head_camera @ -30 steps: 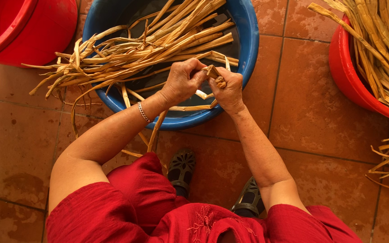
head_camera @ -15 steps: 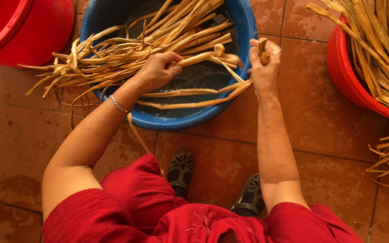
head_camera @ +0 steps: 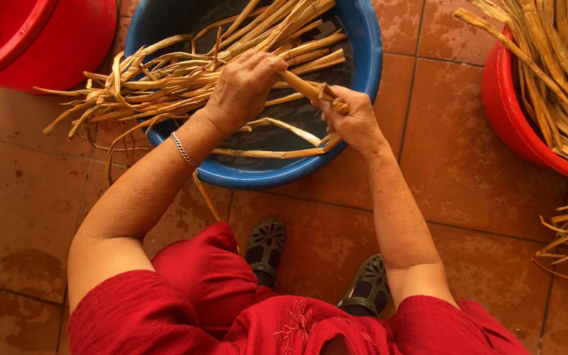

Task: The person sits on a tiled floor beside a blue basin of water, taking dried palm leaf stems from a red bucket, dipping and softening them in the water, and peeling the leaves off the central stalk by hand. Stripped stalks are set aside and leaves are placed in a red bucket.

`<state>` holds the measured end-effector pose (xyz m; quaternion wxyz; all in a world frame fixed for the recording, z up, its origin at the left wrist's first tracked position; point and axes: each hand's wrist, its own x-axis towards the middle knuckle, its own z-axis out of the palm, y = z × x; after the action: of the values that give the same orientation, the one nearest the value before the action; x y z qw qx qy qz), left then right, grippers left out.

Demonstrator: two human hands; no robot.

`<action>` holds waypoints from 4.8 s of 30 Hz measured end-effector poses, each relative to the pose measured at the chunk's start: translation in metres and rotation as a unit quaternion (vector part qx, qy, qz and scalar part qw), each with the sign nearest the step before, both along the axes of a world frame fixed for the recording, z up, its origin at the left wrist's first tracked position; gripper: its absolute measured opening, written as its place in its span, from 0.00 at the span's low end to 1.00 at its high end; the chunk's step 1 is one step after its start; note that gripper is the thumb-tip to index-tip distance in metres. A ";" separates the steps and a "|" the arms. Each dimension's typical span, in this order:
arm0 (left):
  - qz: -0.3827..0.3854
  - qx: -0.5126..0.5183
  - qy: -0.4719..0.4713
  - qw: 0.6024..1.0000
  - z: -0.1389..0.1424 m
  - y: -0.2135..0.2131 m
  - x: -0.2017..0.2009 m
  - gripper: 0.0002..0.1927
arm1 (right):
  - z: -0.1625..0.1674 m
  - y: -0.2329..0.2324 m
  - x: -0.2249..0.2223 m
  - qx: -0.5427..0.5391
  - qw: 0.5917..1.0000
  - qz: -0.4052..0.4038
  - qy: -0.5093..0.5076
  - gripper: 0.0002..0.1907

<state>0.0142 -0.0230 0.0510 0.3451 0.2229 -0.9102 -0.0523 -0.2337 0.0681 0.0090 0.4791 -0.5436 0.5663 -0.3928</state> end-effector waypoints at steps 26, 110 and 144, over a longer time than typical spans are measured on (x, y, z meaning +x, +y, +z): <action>0.003 0.451 0.008 0.892 -0.009 0.020 -0.009 0.08 | -0.017 0.007 0.011 -0.188 0.979 -0.078 0.013 0.07; -0.006 0.423 -0.088 0.902 -0.059 0.026 -0.105 0.18 | -0.076 -0.066 -0.044 0.004 0.712 -0.347 -0.611 0.12; -0.007 0.304 -0.184 0.935 -0.032 0.120 0.042 0.06 | -0.058 -0.028 -0.303 -0.125 0.651 -0.588 -0.463 0.12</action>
<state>0.0566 0.0969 0.0195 0.0867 0.3163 -0.9001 -0.2868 -0.5364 0.0406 -0.0485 0.2754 0.1008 0.4171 -0.8603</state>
